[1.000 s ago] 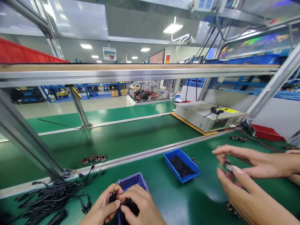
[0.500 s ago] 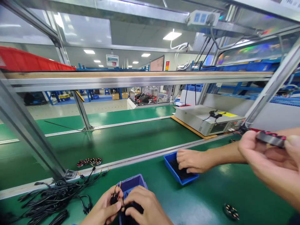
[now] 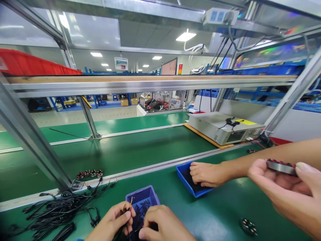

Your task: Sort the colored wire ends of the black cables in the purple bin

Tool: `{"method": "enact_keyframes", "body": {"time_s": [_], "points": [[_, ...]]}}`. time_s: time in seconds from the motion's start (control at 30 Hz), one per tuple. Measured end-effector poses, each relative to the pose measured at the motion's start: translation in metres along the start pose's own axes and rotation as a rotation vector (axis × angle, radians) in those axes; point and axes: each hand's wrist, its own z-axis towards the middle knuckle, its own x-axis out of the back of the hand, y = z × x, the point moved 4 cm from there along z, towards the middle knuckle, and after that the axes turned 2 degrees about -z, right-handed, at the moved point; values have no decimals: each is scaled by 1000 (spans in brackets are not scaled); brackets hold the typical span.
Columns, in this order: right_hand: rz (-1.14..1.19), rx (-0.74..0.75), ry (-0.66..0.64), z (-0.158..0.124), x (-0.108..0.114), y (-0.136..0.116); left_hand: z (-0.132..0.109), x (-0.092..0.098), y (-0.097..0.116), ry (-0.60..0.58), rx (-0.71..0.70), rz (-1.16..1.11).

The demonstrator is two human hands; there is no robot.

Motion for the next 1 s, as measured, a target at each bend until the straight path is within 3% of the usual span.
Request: {"method": "enact_keyframes", "body": {"time_s": [0.2, 0.4, 0.5, 0.73, 1.0], "points": [[23, -116, 150, 3, 21, -16, 0, 0, 2, 74, 23, -21], [-327, -190, 12, 18, 6, -13, -23, -13, 20, -326, 198, 75], [-426, -193, -49, 26, -11, -9, -29, -12, 21, -397, 245, 48], [-566, -234, -138, 36, -46, 11, -10, -5, 3, -274, 91, -170], [-489, -143, -41, 24, -30, 6, -2, -9, -18, 28, 31, -165]]}}
